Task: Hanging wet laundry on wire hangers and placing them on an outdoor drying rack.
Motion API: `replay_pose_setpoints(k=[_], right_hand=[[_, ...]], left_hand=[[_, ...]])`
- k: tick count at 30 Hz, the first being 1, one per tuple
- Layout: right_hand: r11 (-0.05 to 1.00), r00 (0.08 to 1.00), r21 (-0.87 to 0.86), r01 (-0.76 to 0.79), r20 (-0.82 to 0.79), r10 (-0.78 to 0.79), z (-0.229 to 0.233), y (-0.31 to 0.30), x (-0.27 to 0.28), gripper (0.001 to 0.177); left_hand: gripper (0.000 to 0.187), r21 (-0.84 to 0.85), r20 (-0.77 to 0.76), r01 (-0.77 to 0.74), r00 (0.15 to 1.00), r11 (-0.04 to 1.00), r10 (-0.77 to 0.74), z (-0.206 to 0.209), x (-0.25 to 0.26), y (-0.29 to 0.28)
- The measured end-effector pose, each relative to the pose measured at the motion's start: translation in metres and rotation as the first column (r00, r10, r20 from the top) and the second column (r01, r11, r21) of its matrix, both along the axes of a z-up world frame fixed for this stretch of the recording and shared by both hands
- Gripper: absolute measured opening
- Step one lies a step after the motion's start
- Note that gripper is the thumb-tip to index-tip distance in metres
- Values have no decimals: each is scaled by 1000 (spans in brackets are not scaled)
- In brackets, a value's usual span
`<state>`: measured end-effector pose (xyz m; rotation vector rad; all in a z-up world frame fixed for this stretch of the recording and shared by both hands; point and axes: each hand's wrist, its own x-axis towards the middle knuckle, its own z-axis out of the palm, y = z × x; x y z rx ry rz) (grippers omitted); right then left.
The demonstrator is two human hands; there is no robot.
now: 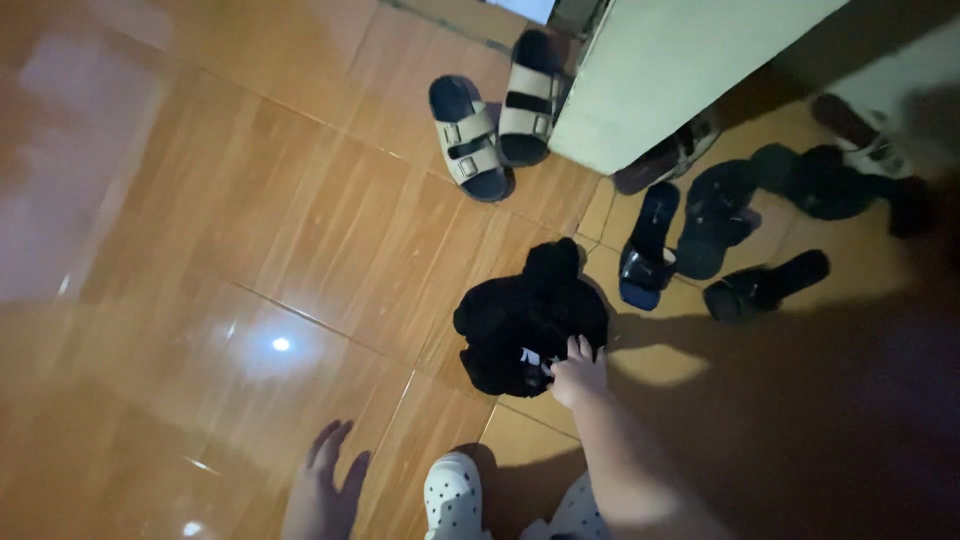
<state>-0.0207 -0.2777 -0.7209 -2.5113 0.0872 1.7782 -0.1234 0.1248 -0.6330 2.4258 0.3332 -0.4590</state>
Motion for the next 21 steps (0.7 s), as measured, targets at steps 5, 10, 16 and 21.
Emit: replay_pose_setpoints(k=[5,10,16,21], right_hand=[[999,998,-15,37,-58,-38,-50,-8,-15,75],[631,537,328,703,338,-773,-69,-18,-47,25],[-142,-112,535,833,-89,-990,127,-6,-10,14],[128,351,755,643,-142,-925,356,-9,15,10]], left_hand=[[49,158,-123,5,992,987,15,-34,-21,15],[41,34,-214,-9,977,999,16,-21,-18,-11],[37,-62,-219,92,970,994,-104,57,36,-75],[66,-344,329,613,788,711,-520,222,106,-184]])
